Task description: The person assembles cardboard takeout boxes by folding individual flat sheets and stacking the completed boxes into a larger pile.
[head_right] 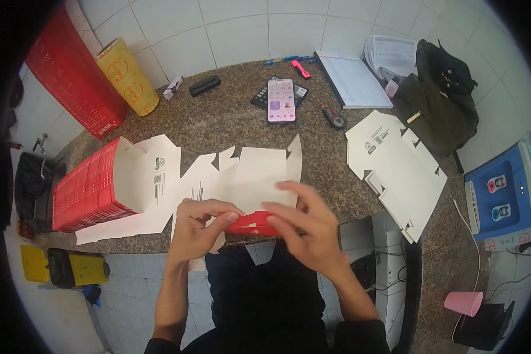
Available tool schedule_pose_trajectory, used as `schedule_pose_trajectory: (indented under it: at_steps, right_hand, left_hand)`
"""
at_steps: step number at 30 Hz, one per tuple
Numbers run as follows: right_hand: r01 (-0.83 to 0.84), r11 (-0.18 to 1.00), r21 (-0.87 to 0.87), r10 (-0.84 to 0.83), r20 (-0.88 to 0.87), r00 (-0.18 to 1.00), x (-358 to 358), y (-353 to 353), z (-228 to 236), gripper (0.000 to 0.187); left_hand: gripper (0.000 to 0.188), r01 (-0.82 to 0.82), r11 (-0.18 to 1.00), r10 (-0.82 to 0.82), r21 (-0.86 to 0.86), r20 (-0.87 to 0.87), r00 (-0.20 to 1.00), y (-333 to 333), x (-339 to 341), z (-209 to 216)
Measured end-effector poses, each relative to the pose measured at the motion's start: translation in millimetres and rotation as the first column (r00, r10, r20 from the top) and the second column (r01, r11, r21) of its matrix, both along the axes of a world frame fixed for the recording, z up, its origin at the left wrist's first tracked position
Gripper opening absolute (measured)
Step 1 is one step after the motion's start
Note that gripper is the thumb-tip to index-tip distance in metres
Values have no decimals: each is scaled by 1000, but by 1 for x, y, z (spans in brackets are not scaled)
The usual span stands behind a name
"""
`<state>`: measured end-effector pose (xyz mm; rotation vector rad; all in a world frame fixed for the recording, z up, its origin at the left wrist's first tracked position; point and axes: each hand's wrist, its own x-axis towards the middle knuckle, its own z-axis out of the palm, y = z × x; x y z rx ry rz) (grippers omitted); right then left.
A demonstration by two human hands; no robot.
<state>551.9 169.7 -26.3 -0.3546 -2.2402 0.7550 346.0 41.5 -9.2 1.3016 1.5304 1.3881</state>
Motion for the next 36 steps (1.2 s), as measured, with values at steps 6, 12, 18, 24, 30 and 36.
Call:
schedule_pose_trajectory:
  at_steps: [6, 12, 18, 24, 30, 36]
  right_hand:
    - [-100, 370, -923, -425, -264, 866, 2, 38, -25, 61]
    - [-44, 418, -907, -404, -229, 886, 0, 32, -1, 59]
    - [49, 995, -85, -88, -554, 828, -3, -5, 29, 44]
    - [-73, 868, 492, 267, -338, 903, -22, -27, 50, 25]
    - [-28, 971, 238, 176, -631, 755, -28, -22, 33, 37]
    - [7, 954, 301, 120, -401, 908, -28, -24, 54, 36]
  left_hand:
    - [16, 255, 944, -207, 210, -224, 952, -11, 11, -16]
    - [23, 335, 942, -275, 6, -561, 781, -10, 6, -35]
    - [98, 123, 984, -176, 127, 623, 762, -15, 9, 21]
    - [77, 133, 944, -325, 302, 789, 521, -13, 17, 74]
    - [35, -20, 992, -99, 128, 846, 524, 0, 29, 63]
    - [35, -102, 975, -151, 199, 923, 355, -2, 35, 45]
